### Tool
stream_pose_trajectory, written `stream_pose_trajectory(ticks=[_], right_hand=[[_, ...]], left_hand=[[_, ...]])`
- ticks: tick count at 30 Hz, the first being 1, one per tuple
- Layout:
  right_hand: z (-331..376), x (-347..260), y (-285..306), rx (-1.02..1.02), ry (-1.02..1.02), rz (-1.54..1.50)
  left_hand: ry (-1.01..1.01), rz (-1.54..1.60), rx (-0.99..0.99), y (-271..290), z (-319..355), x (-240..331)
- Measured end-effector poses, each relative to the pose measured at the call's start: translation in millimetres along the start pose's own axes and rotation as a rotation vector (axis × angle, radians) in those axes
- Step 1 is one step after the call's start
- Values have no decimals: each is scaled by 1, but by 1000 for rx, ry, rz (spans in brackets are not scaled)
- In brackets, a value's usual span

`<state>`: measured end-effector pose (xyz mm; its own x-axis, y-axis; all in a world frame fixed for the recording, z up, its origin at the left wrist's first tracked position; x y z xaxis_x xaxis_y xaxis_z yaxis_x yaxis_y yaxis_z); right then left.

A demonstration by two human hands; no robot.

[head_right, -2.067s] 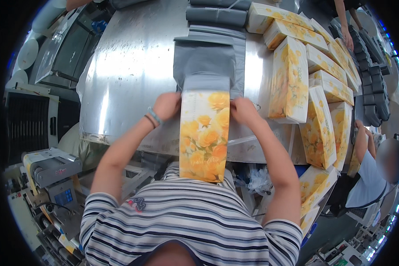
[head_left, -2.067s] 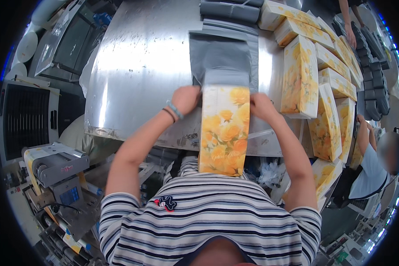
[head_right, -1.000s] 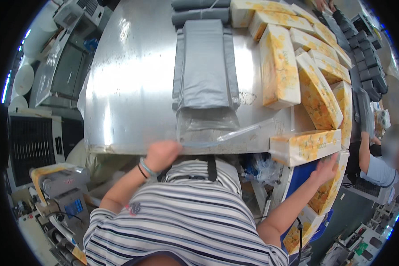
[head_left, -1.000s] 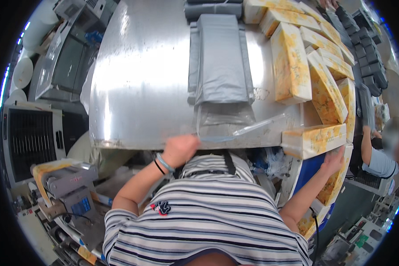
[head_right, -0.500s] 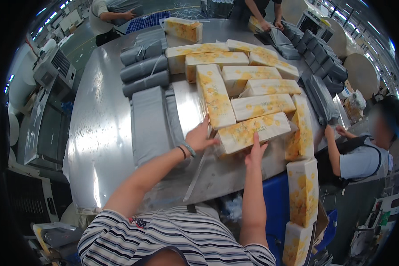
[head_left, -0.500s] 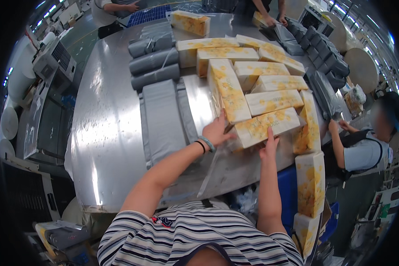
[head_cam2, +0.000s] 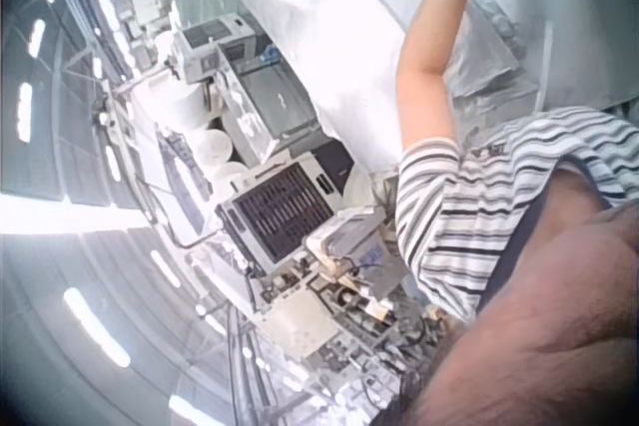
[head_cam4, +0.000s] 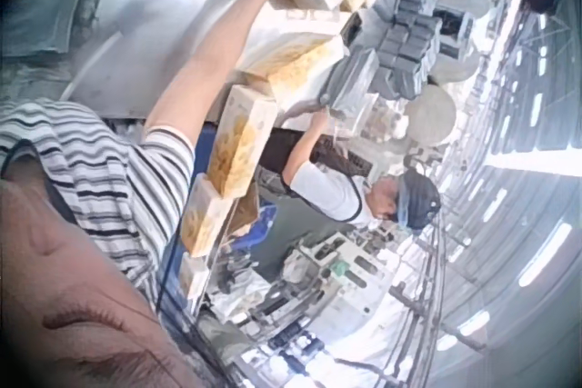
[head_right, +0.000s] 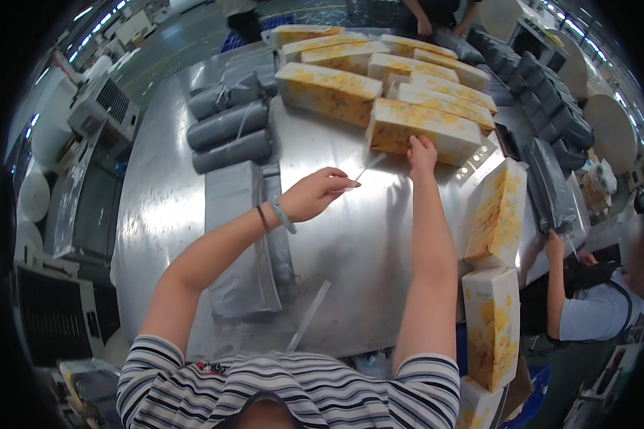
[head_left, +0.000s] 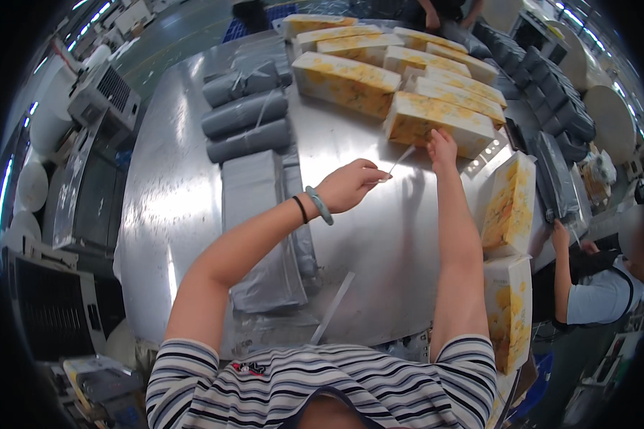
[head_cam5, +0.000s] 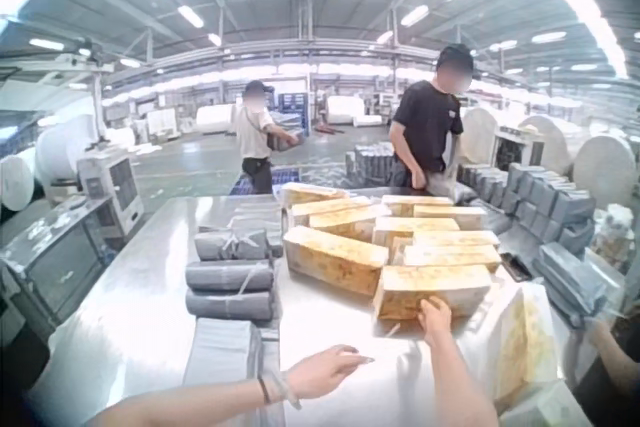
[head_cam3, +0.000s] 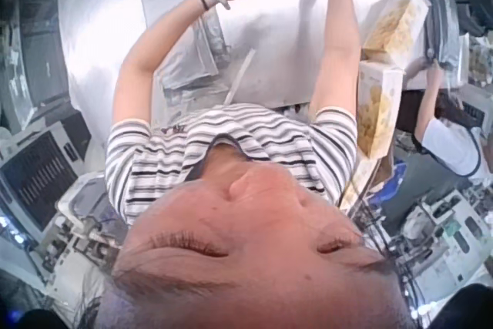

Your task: The person picks up yellow boxes and slides them into gray plastic sleeves. They fold the bag openings and stack the packaged items in piles on a metal table, moving between different stacks to organize the work.

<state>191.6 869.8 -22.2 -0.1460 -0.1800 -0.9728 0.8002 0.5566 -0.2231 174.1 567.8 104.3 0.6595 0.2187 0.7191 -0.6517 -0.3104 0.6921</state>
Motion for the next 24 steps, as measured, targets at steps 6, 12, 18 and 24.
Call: stream_pose_trajectory(ticks=[6,12,18,24], right_hand=[[293,-120,-162,-1063,356,257],[373,-97,-146,-925,537,796],[489,-77,1,-778,-294,353],[581,-6,31,-1141,71,1287]], left_hand=[[100,-36,80,30,94,-20],[238,336,-213,24,198,-11],[360,480,452,61,353,-53],[669,490,332,-51,433,-135]])
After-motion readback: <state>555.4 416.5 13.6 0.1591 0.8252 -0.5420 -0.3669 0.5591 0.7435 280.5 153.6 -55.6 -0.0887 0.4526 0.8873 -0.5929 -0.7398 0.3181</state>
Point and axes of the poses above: each hand's wrist, its own z-axis away from the middle knuckle, its own y-axis out of the back of the hand, x = y × z, the point moved 8 cm from there along -z, towards the middle knuckle, and after that the axes turned 8 degrees about y, right-handed, at the moved point
